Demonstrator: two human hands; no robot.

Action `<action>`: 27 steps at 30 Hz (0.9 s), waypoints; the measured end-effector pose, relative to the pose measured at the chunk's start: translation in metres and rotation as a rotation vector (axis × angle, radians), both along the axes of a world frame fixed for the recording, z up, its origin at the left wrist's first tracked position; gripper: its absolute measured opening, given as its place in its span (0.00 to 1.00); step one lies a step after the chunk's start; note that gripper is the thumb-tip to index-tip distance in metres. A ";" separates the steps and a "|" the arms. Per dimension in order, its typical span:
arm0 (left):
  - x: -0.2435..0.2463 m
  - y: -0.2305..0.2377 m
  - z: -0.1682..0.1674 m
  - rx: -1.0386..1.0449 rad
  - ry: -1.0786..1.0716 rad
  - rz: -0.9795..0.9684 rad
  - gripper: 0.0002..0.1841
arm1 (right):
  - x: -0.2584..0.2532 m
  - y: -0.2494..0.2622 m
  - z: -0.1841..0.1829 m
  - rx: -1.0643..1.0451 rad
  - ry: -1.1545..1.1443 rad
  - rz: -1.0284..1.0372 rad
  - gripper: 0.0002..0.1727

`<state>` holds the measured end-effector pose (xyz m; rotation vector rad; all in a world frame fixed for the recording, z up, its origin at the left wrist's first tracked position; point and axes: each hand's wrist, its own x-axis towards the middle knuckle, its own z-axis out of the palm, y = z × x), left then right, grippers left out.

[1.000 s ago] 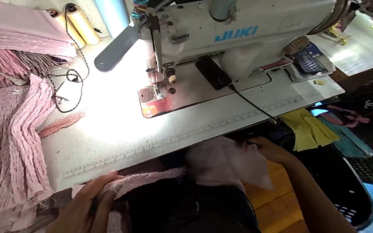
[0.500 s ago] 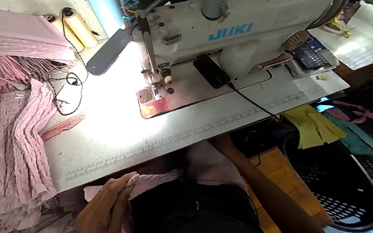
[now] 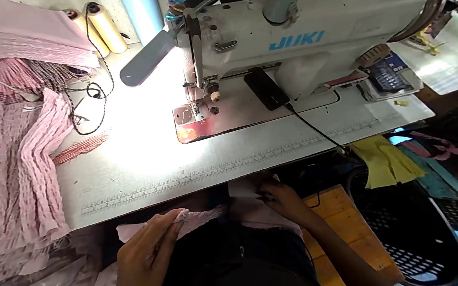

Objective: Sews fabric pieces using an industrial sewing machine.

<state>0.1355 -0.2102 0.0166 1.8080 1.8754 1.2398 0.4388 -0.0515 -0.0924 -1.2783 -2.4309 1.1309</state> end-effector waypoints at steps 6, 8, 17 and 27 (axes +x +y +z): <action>0.007 0.011 -0.005 0.005 -0.052 -0.008 0.14 | 0.018 -0.021 -0.009 -0.298 -0.052 -0.048 0.26; 0.010 0.014 -0.004 0.009 -0.054 -0.012 0.14 | 0.007 -0.024 -0.006 -0.280 -0.077 -0.036 0.31; 0.005 0.003 -0.010 -0.019 -0.116 0.026 0.14 | 0.015 -0.031 -0.017 -0.327 0.041 0.253 0.29; 0.012 0.011 -0.013 -0.004 -0.138 0.027 0.13 | 0.000 -0.058 -0.037 0.234 0.235 0.200 0.09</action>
